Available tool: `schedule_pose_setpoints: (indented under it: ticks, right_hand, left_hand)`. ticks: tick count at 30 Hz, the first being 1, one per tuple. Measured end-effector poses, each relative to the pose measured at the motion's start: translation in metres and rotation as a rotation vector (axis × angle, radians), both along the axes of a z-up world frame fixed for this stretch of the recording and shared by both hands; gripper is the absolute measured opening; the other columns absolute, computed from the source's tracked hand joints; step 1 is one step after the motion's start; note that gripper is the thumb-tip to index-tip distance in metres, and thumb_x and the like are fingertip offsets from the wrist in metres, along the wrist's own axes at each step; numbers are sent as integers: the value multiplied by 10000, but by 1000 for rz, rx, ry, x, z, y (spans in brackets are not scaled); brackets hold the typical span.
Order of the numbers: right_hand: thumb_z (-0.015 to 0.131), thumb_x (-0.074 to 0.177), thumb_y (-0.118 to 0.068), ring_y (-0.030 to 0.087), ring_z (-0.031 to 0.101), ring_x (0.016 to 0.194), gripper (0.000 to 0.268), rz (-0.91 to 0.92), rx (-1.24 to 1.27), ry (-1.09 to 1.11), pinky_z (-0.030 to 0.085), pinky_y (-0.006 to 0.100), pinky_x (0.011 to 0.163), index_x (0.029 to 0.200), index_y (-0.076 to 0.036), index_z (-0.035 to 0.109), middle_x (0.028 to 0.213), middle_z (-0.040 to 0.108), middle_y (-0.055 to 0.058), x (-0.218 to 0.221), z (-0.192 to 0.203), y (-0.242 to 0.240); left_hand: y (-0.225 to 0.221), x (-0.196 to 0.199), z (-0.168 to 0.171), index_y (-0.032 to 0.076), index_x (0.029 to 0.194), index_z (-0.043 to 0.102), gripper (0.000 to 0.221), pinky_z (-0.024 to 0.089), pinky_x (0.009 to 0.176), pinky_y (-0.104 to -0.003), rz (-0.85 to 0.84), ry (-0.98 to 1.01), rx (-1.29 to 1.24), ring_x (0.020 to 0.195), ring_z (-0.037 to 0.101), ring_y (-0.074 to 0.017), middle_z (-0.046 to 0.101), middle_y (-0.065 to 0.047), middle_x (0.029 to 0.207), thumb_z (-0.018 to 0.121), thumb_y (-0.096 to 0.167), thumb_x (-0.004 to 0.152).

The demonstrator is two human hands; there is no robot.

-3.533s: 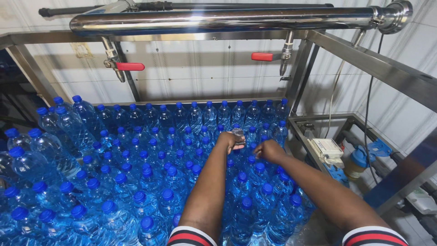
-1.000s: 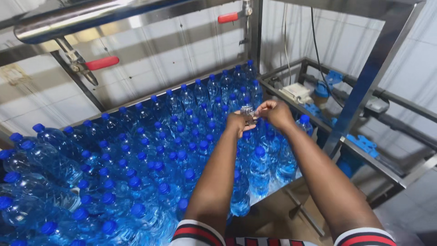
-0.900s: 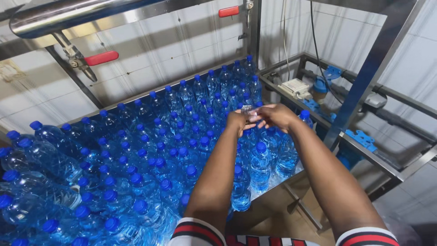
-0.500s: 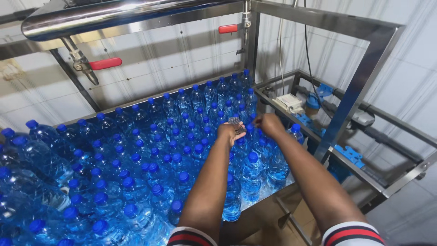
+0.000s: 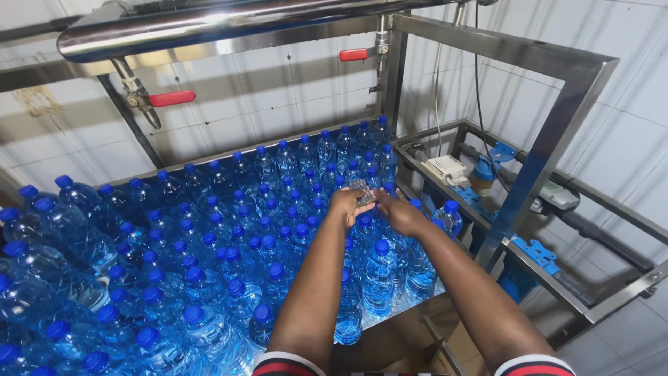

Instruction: The person applies small rectangular stickers to the necks of numerous blue plastic water bottles arranged on a metal tray. The person picks up stickers from a small stack and places them one by one onto the bottles.

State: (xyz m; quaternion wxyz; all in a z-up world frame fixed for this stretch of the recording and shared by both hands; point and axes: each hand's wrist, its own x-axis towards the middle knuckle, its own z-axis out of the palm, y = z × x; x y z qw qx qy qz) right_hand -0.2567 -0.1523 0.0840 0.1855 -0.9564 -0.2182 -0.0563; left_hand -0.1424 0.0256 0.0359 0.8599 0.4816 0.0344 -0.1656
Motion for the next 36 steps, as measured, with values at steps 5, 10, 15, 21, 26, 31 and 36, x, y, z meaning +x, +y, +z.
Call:
schedule_pose_setpoints:
  ticks: [5,10,15,21,26,31,36]
  right_hand:
    - [921,893,-64,127,763,885,420,-264,1034,97,661,283,813,1291,-56,786,1037,797,48,-7,21,4]
    - [913,829,50,156,767,689,332,-300,1090,125,627,267,651,1128,1,777,881,764,85,-18,21,1]
    - [942,839,-106,118,782,652,178,-449,895,79,557,215,607,1001,-149,882,832,862,32,-13,8,-4]
    - [825,954,-317,173,818,859,76,-639,553,-46,592,277,792,990,-346,886,813,849,-97,-45,30,6]
    - [867,842,32,154,785,675,220,-511,881,48,635,262,609,1035,-73,862,845,851,76,-42,22,2]
    - [849,906,-45,156,791,678,135,-560,878,18,624,252,608,1026,-106,868,838,859,79,-45,24,4]
    - [940,844,-287,209,777,965,96,-574,554,-284,599,314,846,922,-311,890,1053,833,-41,-40,12,-8]
  left_hand:
    - [-7,-16,2,-12,1348,665,443,722,845,-582,-44,-68,38,964,837,-431,817,-252,1180,802,-49,928]
    - [-16,-29,-8,1,1373,686,446,719,886,-540,-140,-100,62,1009,843,-356,824,-208,1214,786,-43,941]
    - [-20,-30,-22,-17,1359,710,464,713,896,-545,-183,-96,21,1025,840,-363,823,-217,1218,834,-56,913]
    - [-28,-37,-25,-26,1318,720,429,719,878,-527,-199,-130,6,1017,843,-348,828,-220,1192,839,-57,907]
    - [-30,-37,-25,-1,1327,748,443,717,854,-528,-188,-105,8,976,852,-342,842,-186,1167,865,-32,901]
    - [-34,-30,-32,12,1301,751,471,719,832,-540,-174,-114,27,944,856,-346,847,-183,1128,933,-4,867]
    - [-33,-52,-6,60,1219,807,356,720,794,-482,-123,-172,240,871,851,-288,852,-131,1055,903,17,879]
